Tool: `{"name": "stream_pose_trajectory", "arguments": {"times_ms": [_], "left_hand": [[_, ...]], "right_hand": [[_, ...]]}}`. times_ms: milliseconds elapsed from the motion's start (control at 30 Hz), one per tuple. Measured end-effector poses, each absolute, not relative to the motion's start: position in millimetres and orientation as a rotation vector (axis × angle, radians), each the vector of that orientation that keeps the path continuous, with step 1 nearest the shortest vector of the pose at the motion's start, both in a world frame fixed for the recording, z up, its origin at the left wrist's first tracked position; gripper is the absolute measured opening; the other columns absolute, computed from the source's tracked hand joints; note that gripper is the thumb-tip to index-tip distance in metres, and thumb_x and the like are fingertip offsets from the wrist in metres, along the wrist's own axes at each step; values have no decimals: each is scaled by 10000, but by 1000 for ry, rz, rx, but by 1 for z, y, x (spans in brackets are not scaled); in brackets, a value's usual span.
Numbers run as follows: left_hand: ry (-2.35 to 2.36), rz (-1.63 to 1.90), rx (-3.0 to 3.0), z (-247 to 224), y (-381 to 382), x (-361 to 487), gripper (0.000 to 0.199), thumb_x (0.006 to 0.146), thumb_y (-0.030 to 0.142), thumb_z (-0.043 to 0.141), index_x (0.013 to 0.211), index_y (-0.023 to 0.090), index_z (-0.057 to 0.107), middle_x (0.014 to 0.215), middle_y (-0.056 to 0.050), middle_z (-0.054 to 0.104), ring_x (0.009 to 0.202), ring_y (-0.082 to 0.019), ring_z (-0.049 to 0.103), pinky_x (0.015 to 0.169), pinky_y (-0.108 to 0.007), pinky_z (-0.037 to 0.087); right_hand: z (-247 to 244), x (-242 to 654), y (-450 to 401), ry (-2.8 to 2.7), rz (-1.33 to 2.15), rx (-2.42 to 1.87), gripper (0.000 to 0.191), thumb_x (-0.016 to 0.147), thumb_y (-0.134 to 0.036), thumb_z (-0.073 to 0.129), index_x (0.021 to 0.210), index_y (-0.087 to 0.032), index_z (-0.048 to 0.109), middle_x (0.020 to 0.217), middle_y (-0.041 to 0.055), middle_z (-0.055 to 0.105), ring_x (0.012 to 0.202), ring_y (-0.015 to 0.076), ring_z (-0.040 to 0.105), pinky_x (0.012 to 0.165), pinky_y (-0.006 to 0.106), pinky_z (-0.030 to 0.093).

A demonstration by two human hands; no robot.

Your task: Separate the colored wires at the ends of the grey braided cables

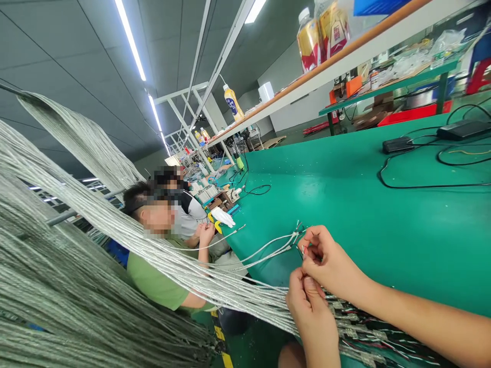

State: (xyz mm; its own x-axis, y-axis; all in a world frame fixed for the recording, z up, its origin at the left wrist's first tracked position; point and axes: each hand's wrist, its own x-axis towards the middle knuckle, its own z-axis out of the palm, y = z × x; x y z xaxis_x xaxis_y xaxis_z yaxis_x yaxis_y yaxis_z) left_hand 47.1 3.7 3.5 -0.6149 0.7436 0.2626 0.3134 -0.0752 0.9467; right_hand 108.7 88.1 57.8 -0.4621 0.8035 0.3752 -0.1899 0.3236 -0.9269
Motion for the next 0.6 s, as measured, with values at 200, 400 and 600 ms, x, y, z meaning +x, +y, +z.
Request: {"name": "stream_pose_trajectory", "arguments": {"times_ms": [200, 400, 600], "left_hand": [[1840, 1694, 1170, -5, 3, 46, 356, 989, 456, 361, 925, 177, 573, 593, 16, 491, 544, -128, 467, 529, -225, 342], [1780, 1837, 1050, -3, 6, 45, 382, 938, 525, 445, 966, 162, 562, 597, 25, 518, 511, -116, 479, 506, -217, 379], [1747, 1895, 1011, 0, 6, 44, 366, 927, 517, 472, 956, 162, 553, 614, 27, 522, 519, -113, 489, 503, -213, 410]], "right_hand": [[81, 114, 127, -1351, 1345, -515, 292, 700, -162, 577, 903, -248, 385, 798, -61, 501, 502, 61, 337, 450, 205, 267], [85, 121, 131, -1512, 1510, -361, 258, 694, -162, 548, 931, -223, 465, 791, -50, 503, 497, 58, 342, 448, 212, 257], [81, 121, 117, -1773, 1784, -116, 341, 606, -89, 477, 929, -186, 529, 806, -14, 559, 668, 115, 502, 581, 243, 402]]}}
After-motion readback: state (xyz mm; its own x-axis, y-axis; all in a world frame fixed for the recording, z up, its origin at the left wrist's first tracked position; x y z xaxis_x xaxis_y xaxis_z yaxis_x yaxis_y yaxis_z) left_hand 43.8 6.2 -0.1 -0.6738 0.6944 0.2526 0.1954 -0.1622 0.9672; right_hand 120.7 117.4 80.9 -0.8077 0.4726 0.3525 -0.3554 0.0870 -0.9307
